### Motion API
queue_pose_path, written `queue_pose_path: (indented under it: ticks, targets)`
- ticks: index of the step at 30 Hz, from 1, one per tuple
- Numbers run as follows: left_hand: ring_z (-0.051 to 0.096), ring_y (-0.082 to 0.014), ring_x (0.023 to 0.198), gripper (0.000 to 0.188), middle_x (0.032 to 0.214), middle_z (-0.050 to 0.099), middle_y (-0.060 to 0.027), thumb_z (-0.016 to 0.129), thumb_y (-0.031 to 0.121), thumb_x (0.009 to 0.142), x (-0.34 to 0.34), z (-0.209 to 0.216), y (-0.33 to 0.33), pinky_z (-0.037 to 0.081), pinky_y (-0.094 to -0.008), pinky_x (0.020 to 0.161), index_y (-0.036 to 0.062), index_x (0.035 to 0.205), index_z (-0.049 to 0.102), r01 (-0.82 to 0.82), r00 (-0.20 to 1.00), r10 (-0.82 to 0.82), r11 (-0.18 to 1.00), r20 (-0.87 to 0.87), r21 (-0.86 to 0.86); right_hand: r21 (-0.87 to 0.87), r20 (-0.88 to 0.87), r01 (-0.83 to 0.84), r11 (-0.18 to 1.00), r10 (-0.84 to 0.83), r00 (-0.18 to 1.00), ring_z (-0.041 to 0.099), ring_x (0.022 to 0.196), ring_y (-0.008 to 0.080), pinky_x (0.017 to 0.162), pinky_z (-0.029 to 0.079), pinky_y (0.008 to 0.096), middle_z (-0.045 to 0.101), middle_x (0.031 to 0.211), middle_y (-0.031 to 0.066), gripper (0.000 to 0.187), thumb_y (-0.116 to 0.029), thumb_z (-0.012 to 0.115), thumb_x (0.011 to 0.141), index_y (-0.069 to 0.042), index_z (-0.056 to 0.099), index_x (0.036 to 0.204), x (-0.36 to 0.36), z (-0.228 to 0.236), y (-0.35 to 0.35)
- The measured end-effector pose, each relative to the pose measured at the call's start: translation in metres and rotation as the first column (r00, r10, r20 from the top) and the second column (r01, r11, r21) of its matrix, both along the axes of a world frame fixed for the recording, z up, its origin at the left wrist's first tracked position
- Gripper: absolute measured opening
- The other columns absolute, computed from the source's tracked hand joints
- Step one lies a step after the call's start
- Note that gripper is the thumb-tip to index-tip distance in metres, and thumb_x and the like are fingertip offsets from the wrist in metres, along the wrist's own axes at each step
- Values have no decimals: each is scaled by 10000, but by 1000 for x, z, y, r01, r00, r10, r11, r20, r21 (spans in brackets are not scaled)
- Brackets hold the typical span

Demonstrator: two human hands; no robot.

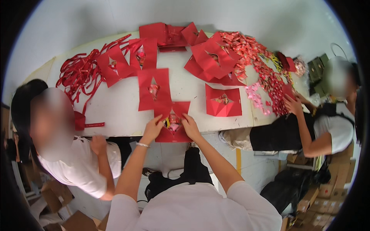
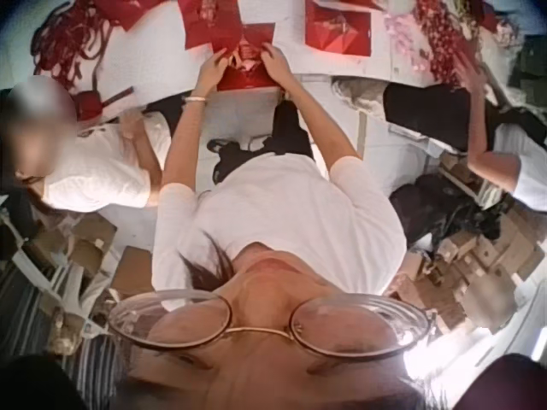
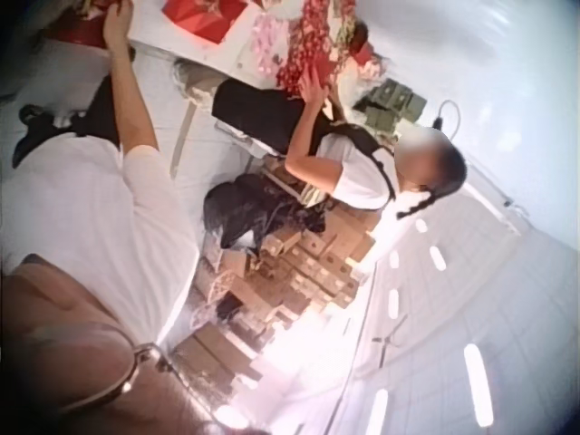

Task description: The person places small wrapped candies into red paper gift bags, folds the tops closed, and attaches red ribbons. The person works at a table with other people also assembling similar gift bags.

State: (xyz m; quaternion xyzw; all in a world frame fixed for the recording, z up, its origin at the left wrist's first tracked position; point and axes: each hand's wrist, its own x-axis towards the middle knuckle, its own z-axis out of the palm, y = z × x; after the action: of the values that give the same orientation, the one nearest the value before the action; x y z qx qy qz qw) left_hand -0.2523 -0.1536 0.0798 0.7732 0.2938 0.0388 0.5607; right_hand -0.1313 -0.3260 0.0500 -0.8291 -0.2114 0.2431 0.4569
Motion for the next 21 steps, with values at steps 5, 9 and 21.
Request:
queue_pose_path:
  ticks: [5,9,21]
  targets:
    - [572,-348,979,435,1131,549,-235,517,258,850,65,-7,13,451,-348,850,58,1236,515,-115,992,123,980,-37,162,-115,190,-129,985,149,970,462,1103,385,922,397,412,480,1210,239,529,-385,495,854,-4,473,1221,72,17,42]
    - [477,-385,1112,517,1256,445,-268,542,334,849,81,12,2,402,-393,930,89,1296,455,-125,959,186,955,-214,270,-321,132,-263,910,318,939,439,1124,403,927,388,437,441,1243,262,621,-457,534,831,-28,429,1267,87,42,49]
    - [590,-268,652,82,684,596,-101,568,88,809,-84,-29,-74,443,-336,582,17,783,599,-588,783,595,803,-183,98,69,84,-137,988,131,988,450,1148,239,908,406,338,436,1256,124,424,-60,563,822,-42,447,1230,73,94,-15]
